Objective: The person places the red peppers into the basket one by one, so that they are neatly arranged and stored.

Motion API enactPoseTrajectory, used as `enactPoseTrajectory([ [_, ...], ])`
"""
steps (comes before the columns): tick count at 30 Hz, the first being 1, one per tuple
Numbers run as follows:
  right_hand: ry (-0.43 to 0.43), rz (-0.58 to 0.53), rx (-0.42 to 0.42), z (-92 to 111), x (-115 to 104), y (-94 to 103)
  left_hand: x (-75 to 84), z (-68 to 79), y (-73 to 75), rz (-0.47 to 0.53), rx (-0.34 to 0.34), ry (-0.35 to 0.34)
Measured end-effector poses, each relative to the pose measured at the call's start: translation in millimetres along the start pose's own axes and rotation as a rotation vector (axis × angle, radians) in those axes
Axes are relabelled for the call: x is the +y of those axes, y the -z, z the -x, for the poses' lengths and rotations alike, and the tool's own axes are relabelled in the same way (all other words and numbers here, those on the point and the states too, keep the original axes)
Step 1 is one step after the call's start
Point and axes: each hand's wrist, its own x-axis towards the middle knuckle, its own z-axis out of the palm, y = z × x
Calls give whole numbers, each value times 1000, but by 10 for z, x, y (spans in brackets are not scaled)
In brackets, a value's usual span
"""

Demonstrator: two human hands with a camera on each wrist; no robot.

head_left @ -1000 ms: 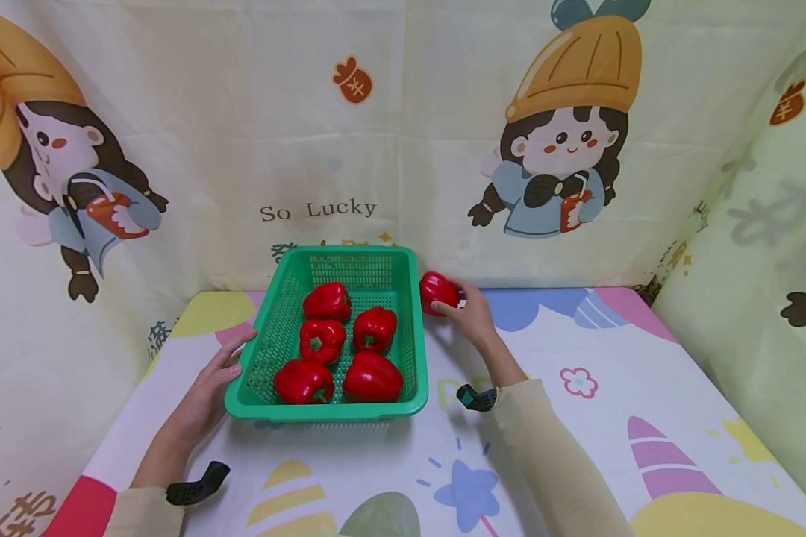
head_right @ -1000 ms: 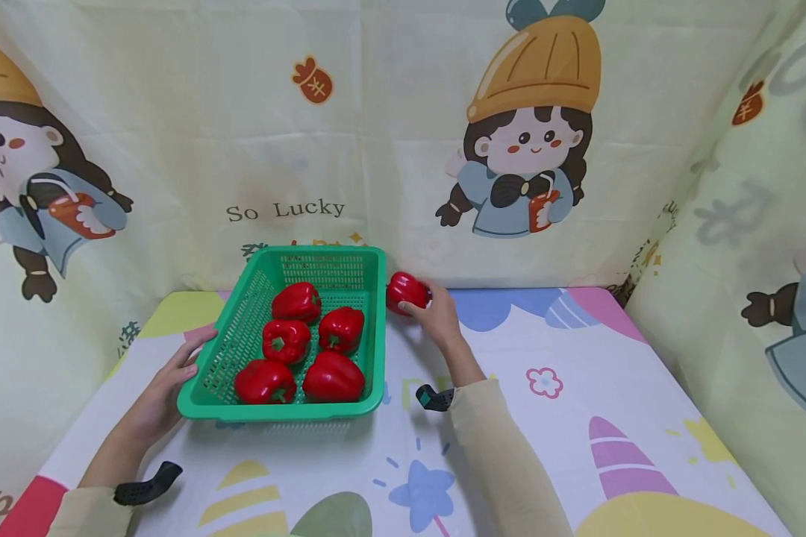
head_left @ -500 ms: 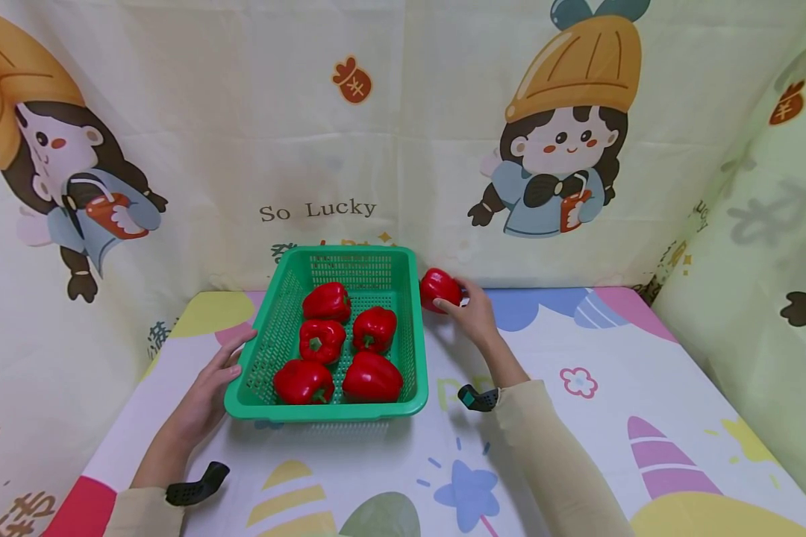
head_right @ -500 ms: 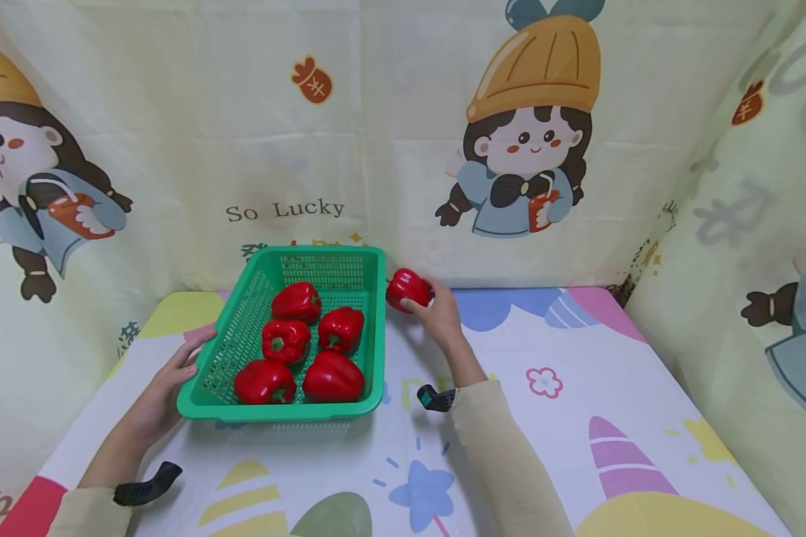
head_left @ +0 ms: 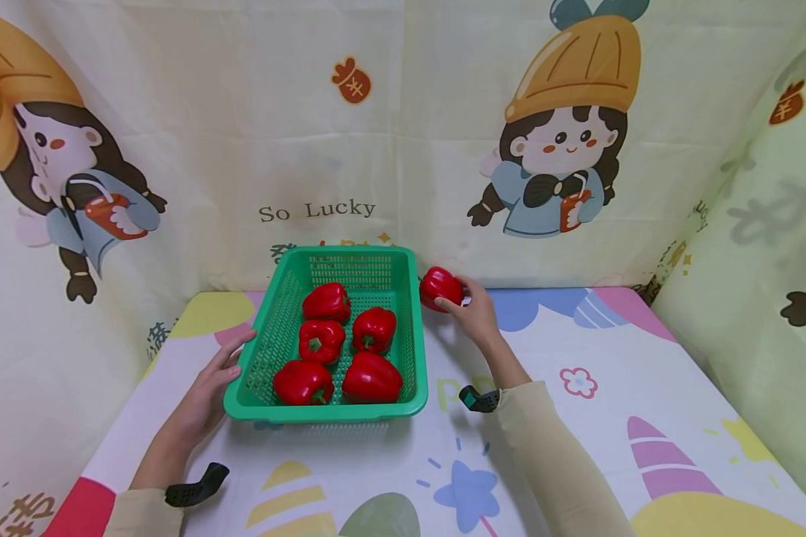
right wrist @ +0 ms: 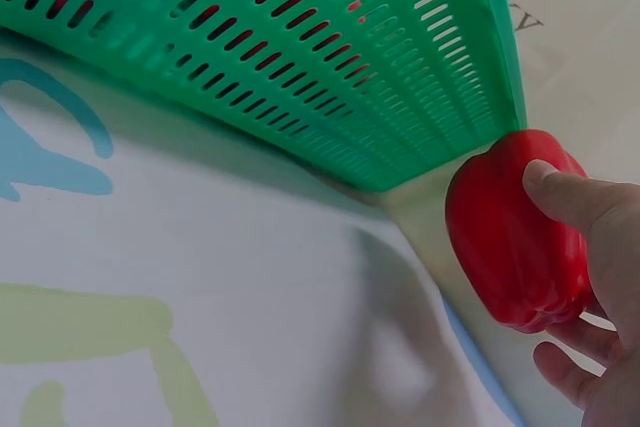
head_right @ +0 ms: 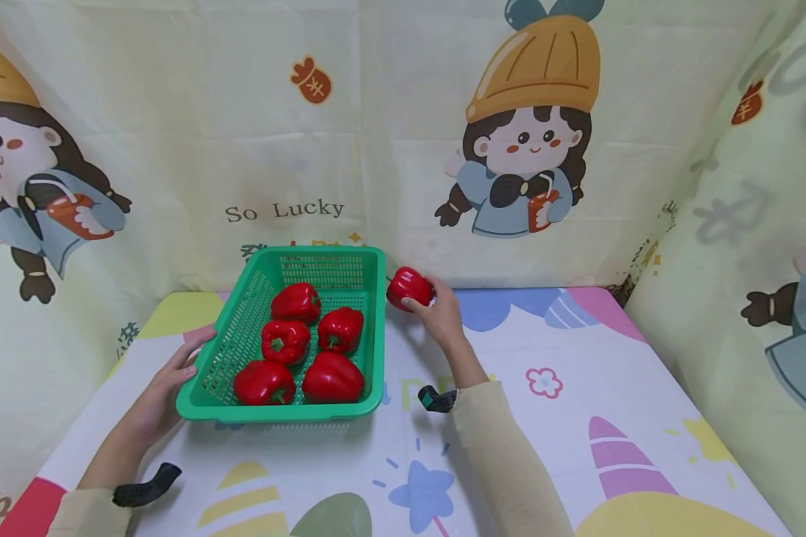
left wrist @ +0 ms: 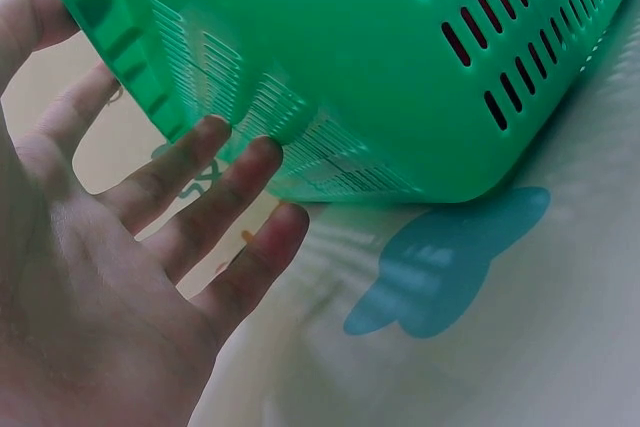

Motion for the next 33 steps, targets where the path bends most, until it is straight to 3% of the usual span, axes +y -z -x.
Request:
enactPoseTrajectory([
  [33,29,-11,29,18,-77,49,-12,-8,5,0,-3,-4],
])
